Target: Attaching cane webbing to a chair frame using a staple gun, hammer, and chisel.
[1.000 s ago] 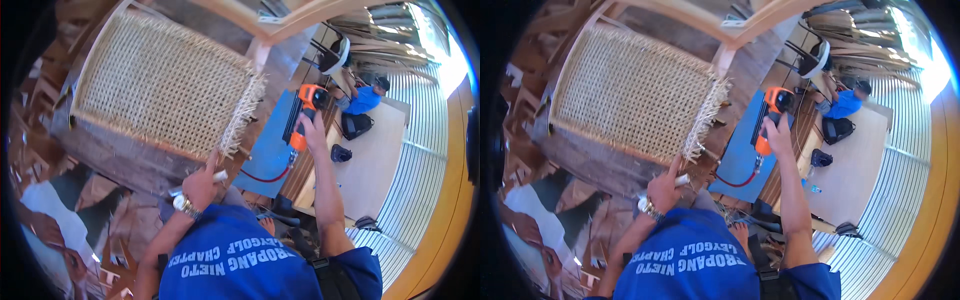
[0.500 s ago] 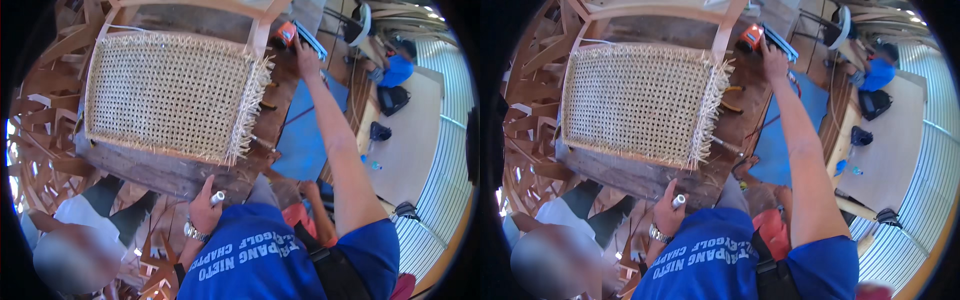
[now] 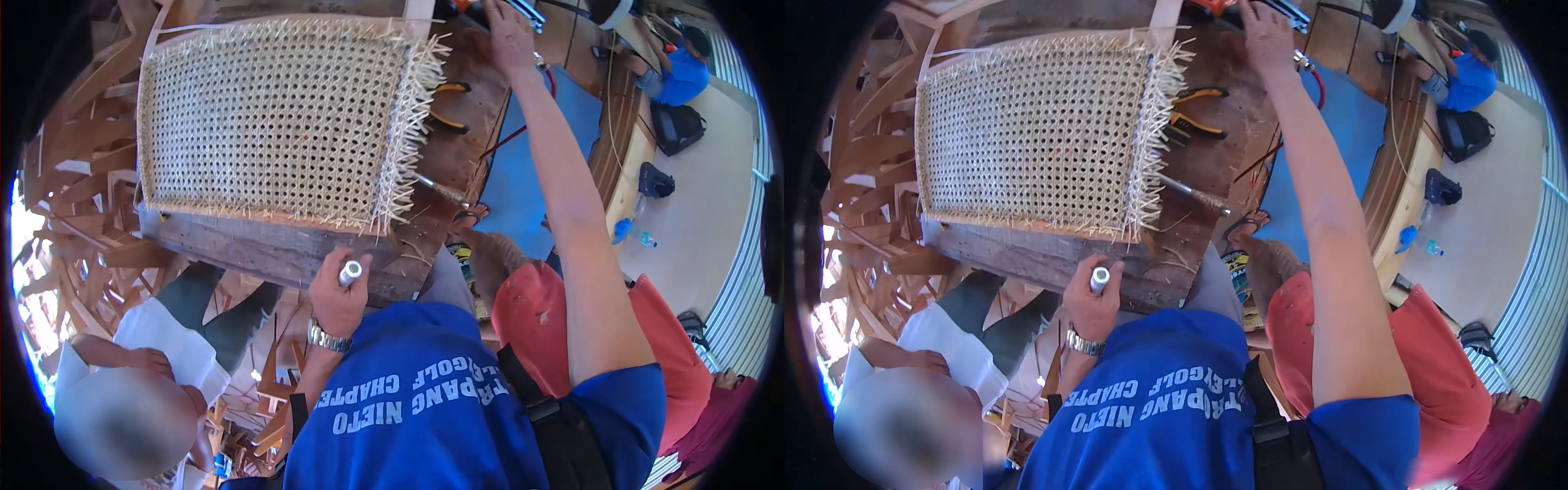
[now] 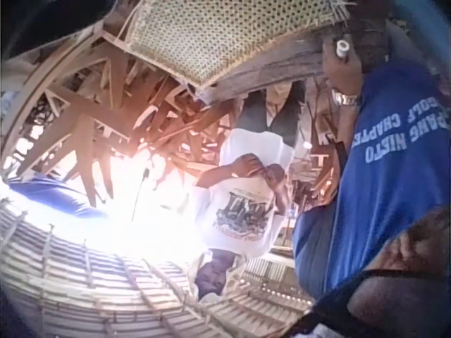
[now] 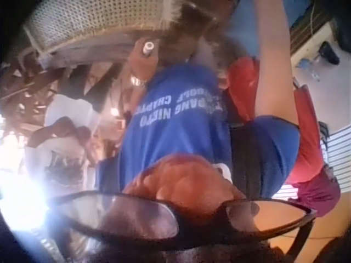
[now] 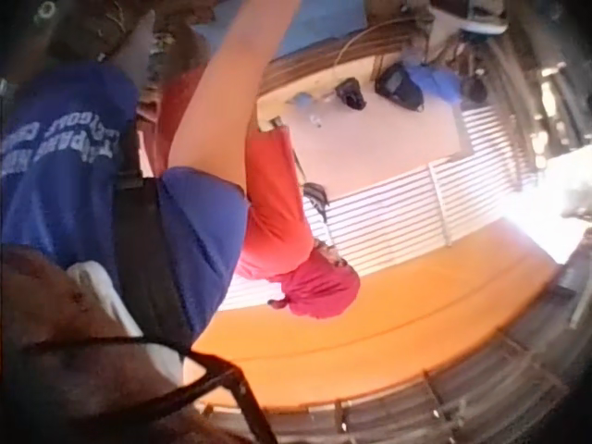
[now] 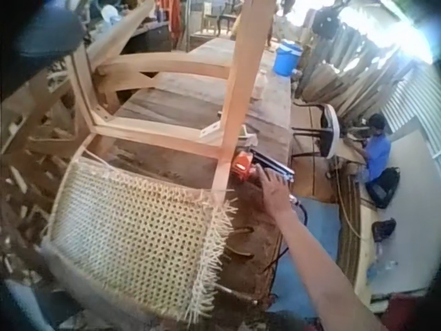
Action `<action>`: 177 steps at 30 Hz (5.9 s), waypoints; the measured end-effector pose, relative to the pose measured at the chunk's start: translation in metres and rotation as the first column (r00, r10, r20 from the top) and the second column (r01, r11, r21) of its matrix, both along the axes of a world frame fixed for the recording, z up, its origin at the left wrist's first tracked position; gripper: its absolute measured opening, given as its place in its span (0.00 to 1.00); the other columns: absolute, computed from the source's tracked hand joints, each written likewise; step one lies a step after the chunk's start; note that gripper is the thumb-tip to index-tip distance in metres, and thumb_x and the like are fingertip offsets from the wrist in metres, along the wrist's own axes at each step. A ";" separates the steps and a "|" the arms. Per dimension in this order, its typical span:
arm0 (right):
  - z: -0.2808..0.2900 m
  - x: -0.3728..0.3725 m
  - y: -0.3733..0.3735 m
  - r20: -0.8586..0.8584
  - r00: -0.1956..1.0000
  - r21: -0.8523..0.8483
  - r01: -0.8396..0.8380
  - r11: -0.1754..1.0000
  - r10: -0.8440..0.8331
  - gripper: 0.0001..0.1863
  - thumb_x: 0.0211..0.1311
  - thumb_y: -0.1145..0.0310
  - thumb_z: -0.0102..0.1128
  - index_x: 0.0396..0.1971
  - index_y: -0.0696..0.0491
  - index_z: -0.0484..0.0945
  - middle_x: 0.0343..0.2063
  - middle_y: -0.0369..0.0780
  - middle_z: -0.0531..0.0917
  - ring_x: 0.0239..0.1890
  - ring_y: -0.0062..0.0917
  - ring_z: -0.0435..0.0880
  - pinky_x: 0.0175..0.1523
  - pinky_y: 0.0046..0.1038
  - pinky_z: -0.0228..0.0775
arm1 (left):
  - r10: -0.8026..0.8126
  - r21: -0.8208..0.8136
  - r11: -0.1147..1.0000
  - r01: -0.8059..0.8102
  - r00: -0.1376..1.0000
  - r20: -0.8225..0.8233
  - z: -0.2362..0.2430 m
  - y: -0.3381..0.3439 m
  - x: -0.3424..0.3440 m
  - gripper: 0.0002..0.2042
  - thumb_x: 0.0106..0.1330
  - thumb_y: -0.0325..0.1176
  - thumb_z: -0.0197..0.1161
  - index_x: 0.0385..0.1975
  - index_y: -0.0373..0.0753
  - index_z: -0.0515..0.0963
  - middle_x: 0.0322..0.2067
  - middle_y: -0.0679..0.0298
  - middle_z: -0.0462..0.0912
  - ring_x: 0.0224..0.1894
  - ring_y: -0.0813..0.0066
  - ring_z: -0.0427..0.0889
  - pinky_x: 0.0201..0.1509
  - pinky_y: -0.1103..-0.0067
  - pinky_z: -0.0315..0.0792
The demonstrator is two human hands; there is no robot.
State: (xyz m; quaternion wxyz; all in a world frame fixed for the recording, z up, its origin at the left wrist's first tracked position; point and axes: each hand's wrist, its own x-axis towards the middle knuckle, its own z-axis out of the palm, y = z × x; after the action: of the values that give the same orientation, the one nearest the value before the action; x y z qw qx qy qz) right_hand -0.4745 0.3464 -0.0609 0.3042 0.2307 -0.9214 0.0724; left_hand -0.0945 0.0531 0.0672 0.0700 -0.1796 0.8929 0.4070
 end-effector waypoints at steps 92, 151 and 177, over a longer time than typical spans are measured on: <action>0.154 0.325 -0.063 0.810 0.572 -0.266 0.159 0.951 0.131 0.21 0.76 0.66 0.53 0.65 0.54 0.71 0.26 0.34 0.76 0.26 0.15 0.73 0.29 0.21 0.67 | 0.471 0.432 0.815 -0.386 0.876 -0.107 -0.050 -0.025 -0.027 0.09 0.65 0.38 0.70 0.39 0.42 0.84 0.24 0.64 0.83 0.28 0.79 0.80 0.34 0.78 0.74; 0.002 0.306 -0.078 0.702 0.712 -0.153 0.138 0.979 0.009 0.23 0.55 0.73 0.60 0.53 0.56 0.72 0.41 0.50 0.73 0.45 0.50 0.73 0.50 0.48 0.67 | -0.179 -0.007 0.983 0.184 0.964 0.196 0.006 0.025 -0.039 0.34 0.63 0.38 0.64 0.71 0.53 0.62 0.30 0.53 0.85 0.29 0.50 0.85 0.32 0.59 0.77; 0.122 0.330 -0.055 0.628 -0.061 -0.364 0.858 0.361 0.776 0.29 0.75 0.47 0.47 0.62 0.56 0.71 0.63 0.50 0.71 0.65 0.41 0.71 0.66 0.43 0.65 | -0.592 -0.046 0.753 0.656 0.645 -0.483 0.119 -0.025 -0.021 0.18 0.57 0.29 0.64 0.49 0.46 0.77 0.62 0.60 0.73 0.69 0.53 0.65 0.71 0.56 0.60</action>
State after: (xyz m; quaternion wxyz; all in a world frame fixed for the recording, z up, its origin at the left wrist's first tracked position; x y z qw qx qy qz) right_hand -0.1445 0.2915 0.0614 -0.4166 -0.1821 -0.5530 0.6982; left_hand -0.1153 0.0278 0.1863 0.0001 0.2484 0.8594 0.4468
